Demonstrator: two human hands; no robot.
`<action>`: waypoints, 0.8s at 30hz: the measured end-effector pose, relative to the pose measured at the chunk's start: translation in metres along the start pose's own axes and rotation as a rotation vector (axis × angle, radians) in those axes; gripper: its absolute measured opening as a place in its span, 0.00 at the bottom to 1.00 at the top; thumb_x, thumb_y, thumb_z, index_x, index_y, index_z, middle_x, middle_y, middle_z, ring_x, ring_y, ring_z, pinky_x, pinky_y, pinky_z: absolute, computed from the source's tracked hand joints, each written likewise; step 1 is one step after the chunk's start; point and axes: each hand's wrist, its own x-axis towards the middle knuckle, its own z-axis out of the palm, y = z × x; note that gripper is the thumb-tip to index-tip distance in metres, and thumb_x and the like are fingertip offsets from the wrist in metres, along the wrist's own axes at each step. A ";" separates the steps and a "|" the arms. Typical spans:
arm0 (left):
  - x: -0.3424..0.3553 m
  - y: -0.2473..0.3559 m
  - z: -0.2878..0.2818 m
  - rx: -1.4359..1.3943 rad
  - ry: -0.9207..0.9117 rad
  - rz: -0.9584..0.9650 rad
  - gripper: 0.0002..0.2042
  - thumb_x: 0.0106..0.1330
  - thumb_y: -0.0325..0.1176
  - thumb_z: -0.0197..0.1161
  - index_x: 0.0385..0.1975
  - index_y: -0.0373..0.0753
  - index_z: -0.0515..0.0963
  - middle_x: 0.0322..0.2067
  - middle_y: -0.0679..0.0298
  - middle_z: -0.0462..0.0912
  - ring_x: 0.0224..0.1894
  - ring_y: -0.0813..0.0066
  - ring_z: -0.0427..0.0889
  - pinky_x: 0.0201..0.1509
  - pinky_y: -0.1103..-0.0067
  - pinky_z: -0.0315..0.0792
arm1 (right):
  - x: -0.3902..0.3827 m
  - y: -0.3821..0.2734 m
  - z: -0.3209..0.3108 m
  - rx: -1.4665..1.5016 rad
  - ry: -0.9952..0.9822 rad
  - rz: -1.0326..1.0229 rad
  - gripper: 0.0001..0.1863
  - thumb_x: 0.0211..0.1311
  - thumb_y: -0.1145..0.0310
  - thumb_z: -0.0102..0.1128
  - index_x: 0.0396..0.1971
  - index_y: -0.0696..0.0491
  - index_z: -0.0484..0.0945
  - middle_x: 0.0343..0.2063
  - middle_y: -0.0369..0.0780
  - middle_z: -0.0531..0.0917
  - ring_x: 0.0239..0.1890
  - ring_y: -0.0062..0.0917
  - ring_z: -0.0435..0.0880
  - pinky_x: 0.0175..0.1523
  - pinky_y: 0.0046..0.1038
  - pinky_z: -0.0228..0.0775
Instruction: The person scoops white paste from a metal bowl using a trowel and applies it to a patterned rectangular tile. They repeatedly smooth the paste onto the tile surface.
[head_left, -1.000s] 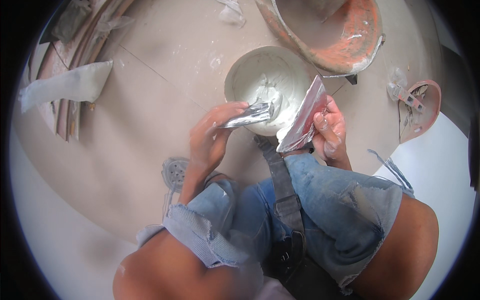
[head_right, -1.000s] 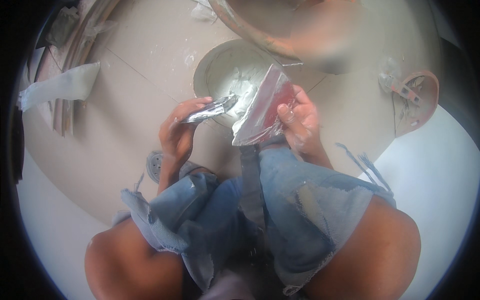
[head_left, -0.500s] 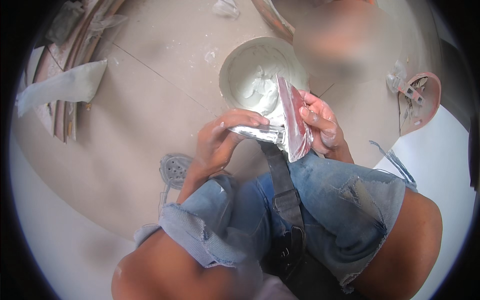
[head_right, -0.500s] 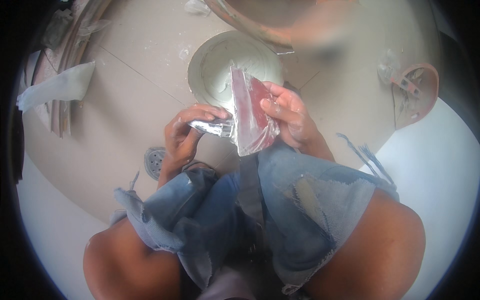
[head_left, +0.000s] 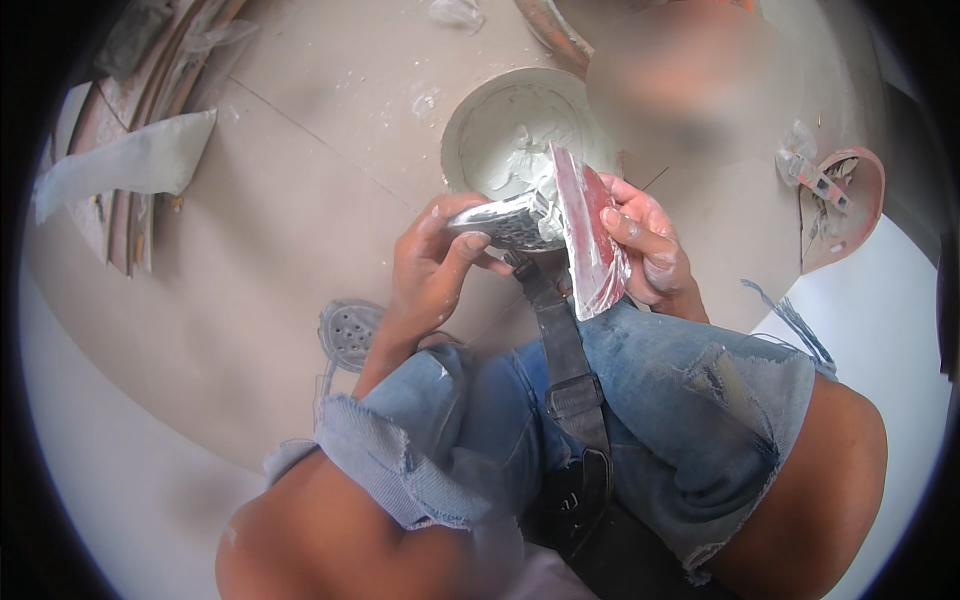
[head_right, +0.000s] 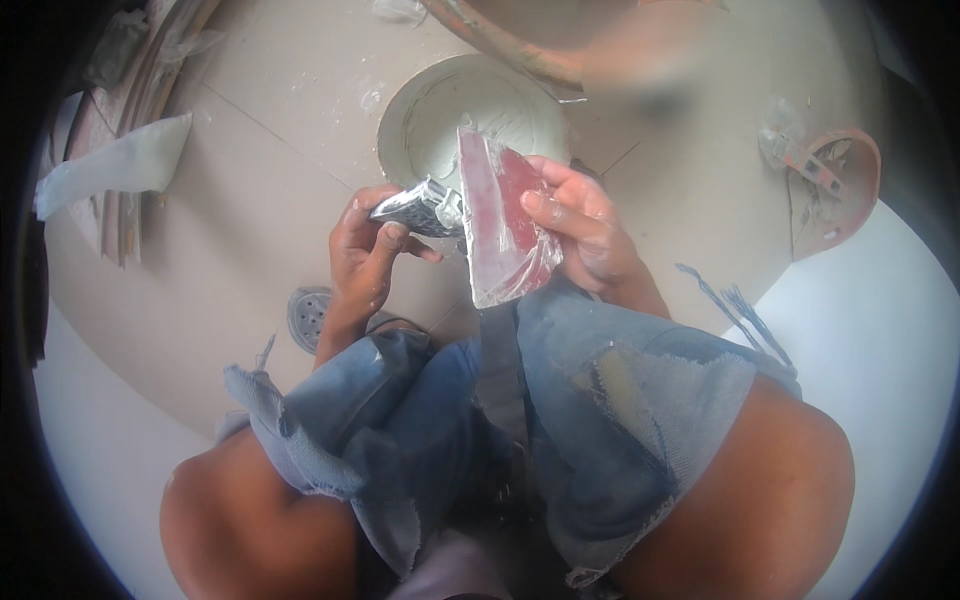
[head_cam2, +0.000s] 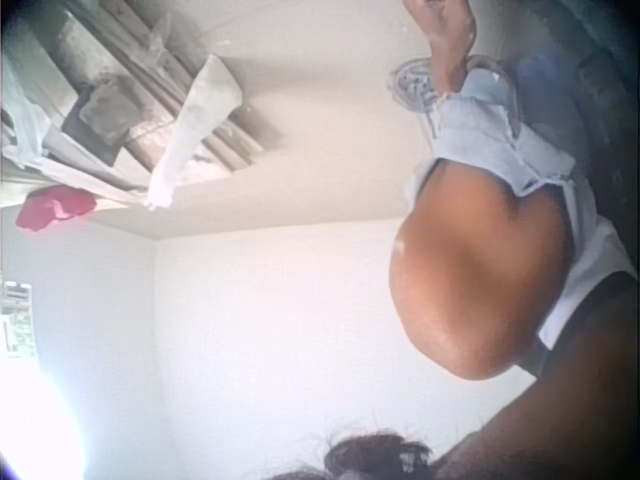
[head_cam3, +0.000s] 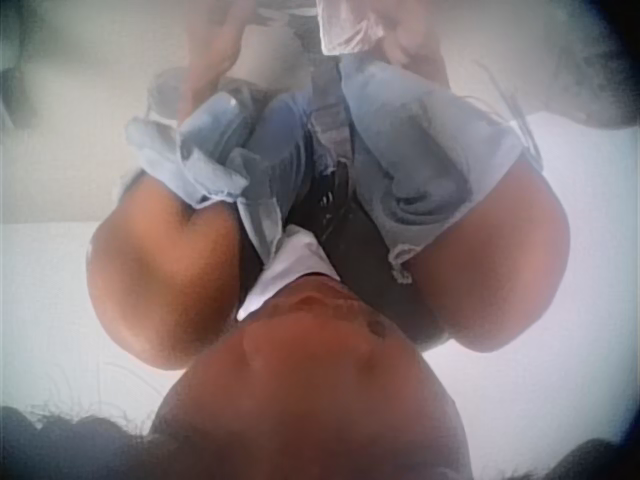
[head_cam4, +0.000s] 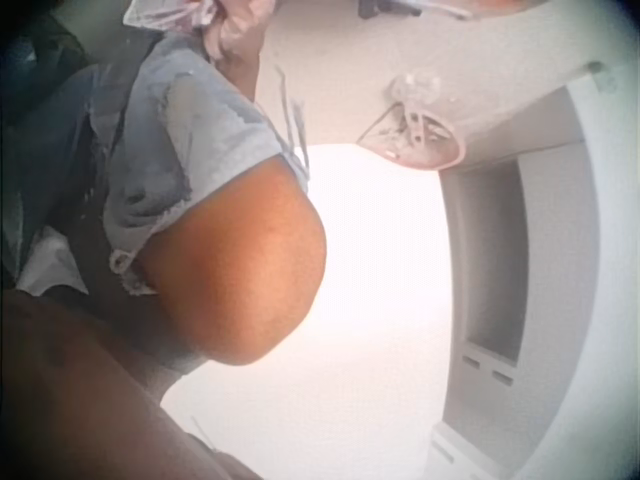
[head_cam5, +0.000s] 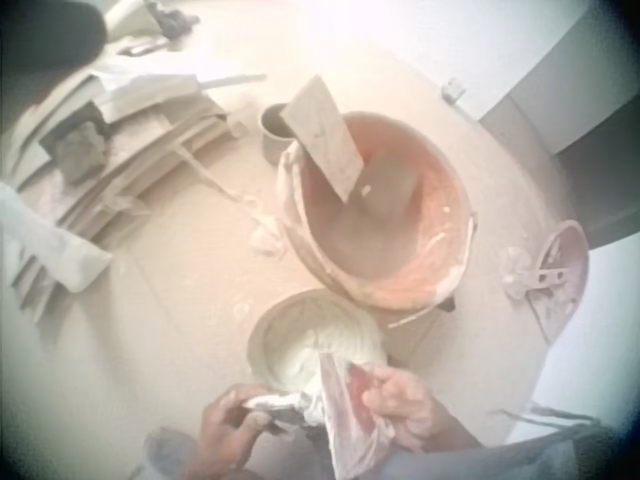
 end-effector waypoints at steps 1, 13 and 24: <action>-0.001 0.001 0.001 -0.020 0.008 0.000 0.14 0.80 0.30 0.58 0.59 0.30 0.73 0.51 0.49 0.81 0.51 0.58 0.87 0.43 0.66 0.91 | 0.002 0.002 0.001 0.007 -0.007 0.019 0.31 0.76 0.70 0.61 0.72 0.65 0.62 0.61 0.47 0.80 0.62 0.27 0.82 0.68 0.31 0.73; -0.006 0.012 0.011 -0.071 -0.209 -0.094 0.12 0.76 0.24 0.56 0.53 0.29 0.80 0.50 0.51 0.84 0.48 0.63 0.87 0.42 0.73 0.88 | 0.013 0.010 -0.003 0.030 0.232 0.066 0.27 0.77 0.66 0.62 0.68 0.62 0.68 0.56 0.42 0.82 0.59 0.25 0.81 0.62 0.31 0.75; 0.000 0.021 0.005 -0.071 0.204 -0.138 0.19 0.80 0.38 0.58 0.55 0.25 0.72 0.36 0.49 0.87 0.26 0.64 0.89 0.21 0.79 0.82 | 0.001 0.009 0.005 0.190 0.184 0.074 0.22 0.82 0.63 0.54 0.66 0.59 0.66 0.38 0.34 0.72 0.34 0.14 0.69 0.30 0.16 0.67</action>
